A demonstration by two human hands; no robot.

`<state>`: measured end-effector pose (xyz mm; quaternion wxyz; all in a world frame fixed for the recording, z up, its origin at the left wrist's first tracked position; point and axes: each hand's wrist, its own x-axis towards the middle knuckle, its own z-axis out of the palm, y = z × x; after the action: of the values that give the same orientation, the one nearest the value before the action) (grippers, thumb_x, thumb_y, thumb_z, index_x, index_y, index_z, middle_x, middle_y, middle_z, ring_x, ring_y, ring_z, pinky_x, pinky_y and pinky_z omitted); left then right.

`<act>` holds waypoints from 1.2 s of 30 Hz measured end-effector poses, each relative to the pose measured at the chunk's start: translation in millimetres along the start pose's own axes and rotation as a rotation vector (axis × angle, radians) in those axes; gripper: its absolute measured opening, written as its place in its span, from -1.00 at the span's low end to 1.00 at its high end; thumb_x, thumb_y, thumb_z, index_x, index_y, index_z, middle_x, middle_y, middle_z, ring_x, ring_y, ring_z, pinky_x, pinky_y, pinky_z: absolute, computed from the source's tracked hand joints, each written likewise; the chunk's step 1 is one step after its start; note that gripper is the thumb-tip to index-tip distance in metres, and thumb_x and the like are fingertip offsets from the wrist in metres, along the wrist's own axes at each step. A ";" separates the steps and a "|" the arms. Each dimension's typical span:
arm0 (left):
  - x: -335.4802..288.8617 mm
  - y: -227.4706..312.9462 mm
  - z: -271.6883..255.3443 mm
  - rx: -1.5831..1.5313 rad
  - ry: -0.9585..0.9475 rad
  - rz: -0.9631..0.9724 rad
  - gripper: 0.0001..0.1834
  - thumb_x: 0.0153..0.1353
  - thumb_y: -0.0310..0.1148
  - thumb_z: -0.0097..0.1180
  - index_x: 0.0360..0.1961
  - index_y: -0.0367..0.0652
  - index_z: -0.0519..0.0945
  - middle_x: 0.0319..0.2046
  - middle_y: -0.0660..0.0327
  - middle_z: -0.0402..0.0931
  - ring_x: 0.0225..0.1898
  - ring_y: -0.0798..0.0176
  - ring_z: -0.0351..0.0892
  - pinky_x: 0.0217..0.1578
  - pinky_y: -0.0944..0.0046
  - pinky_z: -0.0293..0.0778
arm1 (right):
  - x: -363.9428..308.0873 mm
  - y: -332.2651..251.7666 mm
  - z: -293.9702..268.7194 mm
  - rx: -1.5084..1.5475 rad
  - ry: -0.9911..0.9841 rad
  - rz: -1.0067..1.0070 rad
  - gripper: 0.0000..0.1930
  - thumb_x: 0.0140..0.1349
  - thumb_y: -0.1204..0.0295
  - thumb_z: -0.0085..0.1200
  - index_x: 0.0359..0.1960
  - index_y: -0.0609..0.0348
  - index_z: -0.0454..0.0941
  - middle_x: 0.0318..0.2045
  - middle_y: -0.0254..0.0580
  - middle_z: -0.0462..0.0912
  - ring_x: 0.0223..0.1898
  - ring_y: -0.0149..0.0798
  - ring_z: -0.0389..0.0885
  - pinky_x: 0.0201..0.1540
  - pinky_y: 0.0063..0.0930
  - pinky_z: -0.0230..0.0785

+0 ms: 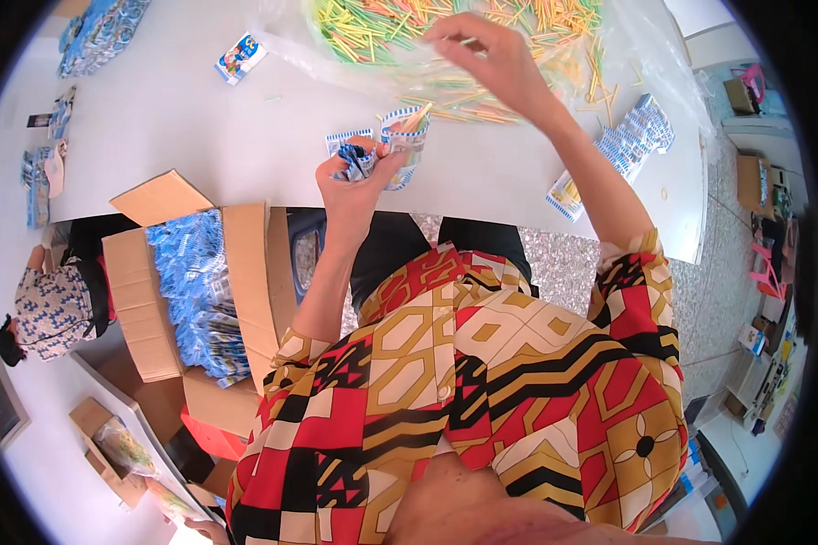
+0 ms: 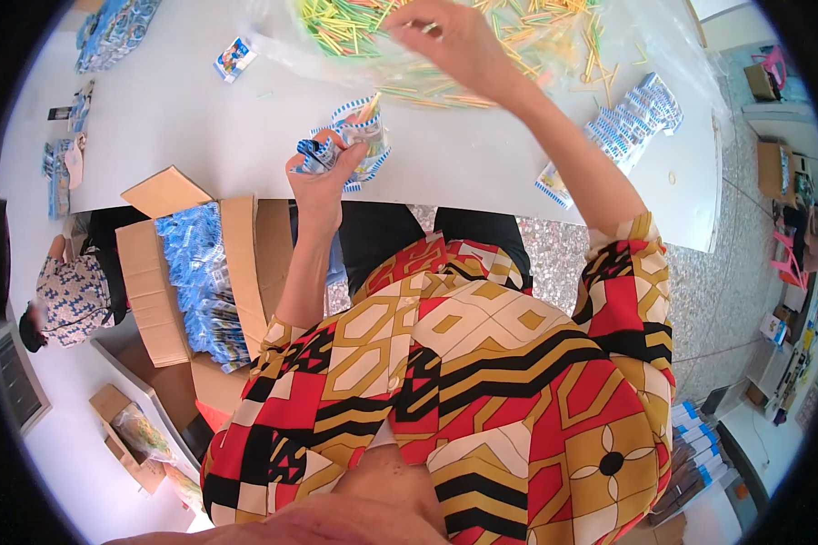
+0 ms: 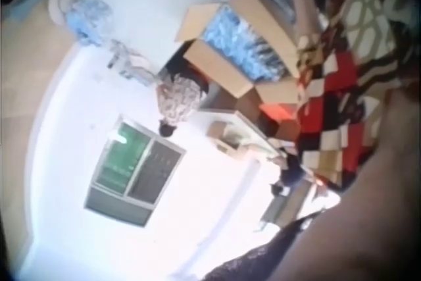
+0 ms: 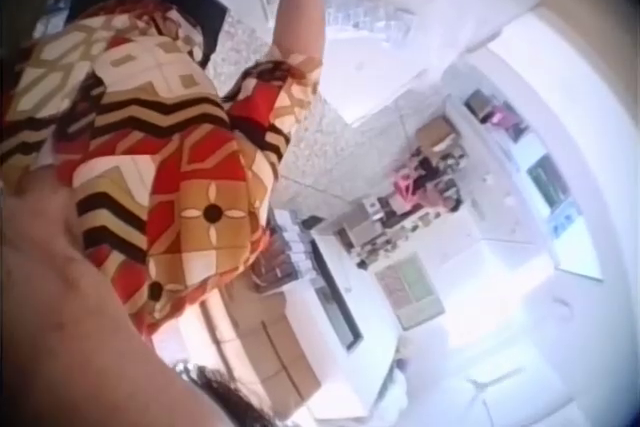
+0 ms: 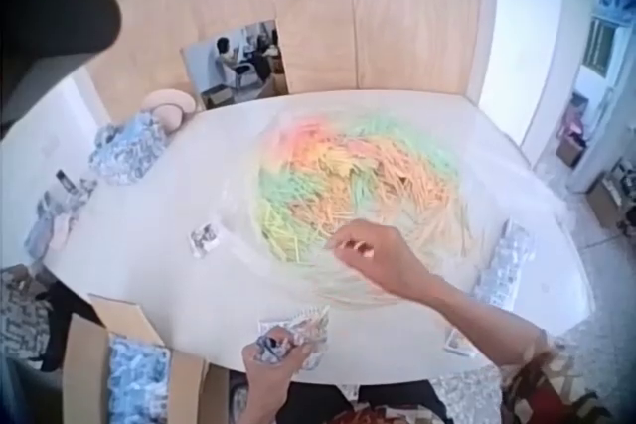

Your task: The person is sorting and putting colorful plastic sticks into small transparent plastic bags at a factory workbench.

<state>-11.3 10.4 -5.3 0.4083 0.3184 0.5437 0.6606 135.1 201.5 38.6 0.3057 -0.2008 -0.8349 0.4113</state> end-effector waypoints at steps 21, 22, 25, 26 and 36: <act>1.8 1.5 -1.6 0.000 0.004 -0.013 -0.86 -0.01 -0.55 0.29 -0.51 -0.22 0.53 -0.53 0.42 0.46 -0.47 0.59 0.36 -0.42 0.54 0.33 | 52.5 169.3 8.7 -0.509 0.174 -0.445 -0.88 -0.10 0.53 -0.02 -0.46 0.23 0.49 -0.45 0.09 0.55 -0.30 0.10 0.53 -0.25 -0.07 0.37; 1.7 0.5 -2.4 0.011 0.009 -0.013 -0.86 0.00 -0.55 0.29 -0.51 -0.23 0.53 -0.53 0.42 0.45 -0.47 0.59 0.36 -0.42 0.54 0.33 | 50.6 164.2 6.1 -0.573 0.141 -0.277 -0.87 -0.12 0.54 -0.02 -0.46 0.24 0.49 -0.46 0.08 0.55 -0.33 0.11 0.52 -0.28 -0.08 0.37; 3.5 3.1 2.5 0.012 -0.029 -0.020 -0.86 -0.01 -0.54 0.30 -0.50 -0.23 0.53 -0.54 0.42 0.44 -0.48 0.60 0.34 -0.43 0.54 0.32 | 45.0 149.0 -19.2 -0.679 0.033 -0.047 -0.85 -0.12 0.53 -0.01 -0.44 0.26 0.49 -0.50 0.04 0.54 -0.42 0.03 0.53 -0.35 -0.19 0.38; 4.7 4.2 5.8 0.011 -0.040 -0.026 -0.86 -0.01 -0.54 0.30 -0.50 -0.23 0.53 -0.54 0.42 0.44 -0.48 0.60 0.34 -0.43 0.54 0.32 | 41.9 146.9 -30.9 -0.717 -0.042 0.007 -0.84 -0.11 0.53 0.01 -0.42 0.27 0.48 -0.53 0.02 0.54 -0.47 -0.07 0.55 -0.38 -0.27 0.40; 5.7 0.9 12.1 0.007 -0.074 0.021 -0.85 -0.02 -0.53 0.31 -0.53 -0.28 0.53 -0.52 0.40 0.45 -0.47 0.57 0.35 -0.42 0.53 0.33 | 6.3 -28.9 -33.4 0.872 -0.123 -0.333 -0.88 0.08 0.48 0.15 -0.41 0.27 0.50 -0.54 -0.28 0.55 -0.52 -0.46 0.52 -0.42 -0.62 0.39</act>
<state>-3.6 21.0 -2.1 0.4200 0.3496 0.5271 0.6508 150.6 207.2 80.0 0.3731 0.1078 -0.6217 0.6802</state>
